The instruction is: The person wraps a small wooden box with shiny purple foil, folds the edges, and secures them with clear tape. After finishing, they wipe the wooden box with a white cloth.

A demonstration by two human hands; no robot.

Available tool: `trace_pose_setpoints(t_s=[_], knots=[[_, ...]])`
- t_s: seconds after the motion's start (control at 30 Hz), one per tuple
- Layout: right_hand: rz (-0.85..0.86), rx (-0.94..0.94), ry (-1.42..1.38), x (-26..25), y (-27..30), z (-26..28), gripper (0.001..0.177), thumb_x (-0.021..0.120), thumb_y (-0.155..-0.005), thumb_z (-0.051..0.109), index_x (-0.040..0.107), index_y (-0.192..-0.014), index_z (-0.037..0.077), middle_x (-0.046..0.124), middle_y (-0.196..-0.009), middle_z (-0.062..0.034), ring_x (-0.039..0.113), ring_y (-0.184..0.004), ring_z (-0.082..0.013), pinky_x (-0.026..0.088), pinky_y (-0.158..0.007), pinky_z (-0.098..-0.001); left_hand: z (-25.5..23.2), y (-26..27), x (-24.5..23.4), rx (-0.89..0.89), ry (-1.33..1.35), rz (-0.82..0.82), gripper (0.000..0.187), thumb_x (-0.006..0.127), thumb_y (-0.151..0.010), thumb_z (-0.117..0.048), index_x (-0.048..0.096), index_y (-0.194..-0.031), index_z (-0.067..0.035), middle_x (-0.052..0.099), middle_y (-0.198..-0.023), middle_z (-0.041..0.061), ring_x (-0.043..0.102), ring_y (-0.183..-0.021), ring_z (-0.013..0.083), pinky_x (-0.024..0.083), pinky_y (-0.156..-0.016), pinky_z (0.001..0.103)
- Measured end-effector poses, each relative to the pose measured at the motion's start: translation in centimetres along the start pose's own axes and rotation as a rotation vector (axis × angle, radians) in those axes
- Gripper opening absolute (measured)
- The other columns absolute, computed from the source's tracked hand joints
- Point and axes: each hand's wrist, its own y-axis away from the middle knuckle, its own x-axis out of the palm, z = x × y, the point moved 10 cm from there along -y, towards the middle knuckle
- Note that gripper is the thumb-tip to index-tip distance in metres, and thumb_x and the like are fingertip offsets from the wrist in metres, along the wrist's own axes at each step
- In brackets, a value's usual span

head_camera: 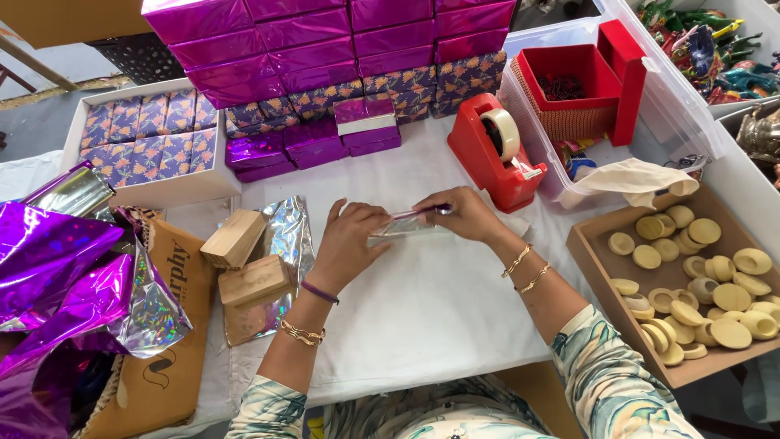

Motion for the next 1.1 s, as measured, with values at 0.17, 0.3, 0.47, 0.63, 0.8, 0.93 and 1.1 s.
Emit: trace_pose_setpoints(t_s=[0.17,0.3,0.47,0.63,0.8,0.93,1.1], knots=[[-0.087,-0.112,-0.015,-1.0,0.4,0.6,0.022,0.082,-0.084,0.017,0.079,-0.105,0.008,0.080,-0.097,-0.0063,0.075,-0.088,-0.0163,0.060,-0.080,-0.0317,2.4,0.1,1.7,-0.139,-0.057,0.067,0.022,0.080,-0.081,-0.020,0.076,-0.102,-0.013,0.073,-0.107,-0.002,0.062,-0.111,0.0190,0.031,-0.117,0.049],[-0.108,-0.370,0.281,-2.0,1.9,6.8,0.034,0.088,-0.073,0.019,0.079,-0.104,0.008,0.078,-0.100,-0.0071,0.073,-0.092,-0.0233,0.057,-0.083,-0.0352,1.9,-0.3,0.9,-0.115,-0.066,0.071,0.021,0.080,-0.082,-0.021,0.076,-0.102,-0.014,0.072,-0.103,-0.002,0.062,-0.111,0.0196,0.030,-0.120,0.049],[-0.051,-0.296,0.329,-1.6,1.8,4.4,0.041,0.090,-0.069,0.022,0.079,-0.108,0.011,0.078,-0.107,-0.0046,0.072,-0.091,-0.0222,0.055,-0.085,-0.0351,7.3,1.2,1.4,-0.280,0.350,0.004,0.037,0.076,-0.086,-0.020,0.069,-0.121,-0.010,0.071,-0.115,0.003,0.063,-0.115,0.0169,0.038,-0.114,0.042],[-0.061,-0.312,0.374,-1.4,1.7,3.9,0.037,0.089,-0.071,0.023,0.081,-0.106,0.013,0.079,-0.111,-0.0015,0.072,-0.091,-0.0205,0.052,-0.090,-0.0354,11.5,3.1,3.4,-0.447,1.074,-0.024,0.048,0.063,-0.092,-0.005,0.058,-0.140,-0.011,0.066,-0.133,0.001,0.059,-0.125,0.0141,0.043,-0.110,0.032],[-0.066,-0.230,0.336,-1.4,1.6,3.2,0.038,0.087,-0.073,0.028,0.080,-0.108,0.015,0.077,-0.116,0.0007,0.071,-0.093,-0.0192,0.053,-0.088,-0.0332,10.4,3.4,5.1,-0.443,0.753,0.144,0.040,0.078,-0.088,-0.016,0.069,-0.127,-0.009,0.072,-0.124,0.001,0.063,-0.118,0.0166,0.048,-0.101,0.032],[-0.075,-0.206,0.345,-1.3,1.7,2.2,0.034,0.086,-0.075,0.030,0.080,-0.105,0.016,0.077,-0.118,0.0026,0.070,-0.092,-0.0187,0.052,-0.091,-0.0343,8.6,2.8,3.2,-0.363,0.489,0.128,0.019,0.081,-0.092,-0.020,0.080,-0.111,-0.013,0.080,-0.113,0.002,0.067,-0.119,0.0174,0.052,-0.109,0.035],[-0.138,-0.345,0.464,-1.1,2.0,3.1,0.029,0.087,-0.075,0.032,0.082,-0.101,0.018,0.078,-0.115,0.0045,0.069,-0.113,-0.0186,0.038,-0.107,-0.0488,-2.4,-0.9,-2.3,0.147,-0.186,-0.209,0.063,0.078,-0.070,-0.049,0.073,-0.120,-0.010,0.069,-0.121,0.001,0.051,-0.124,0.0233,0.019,-0.114,0.049]])
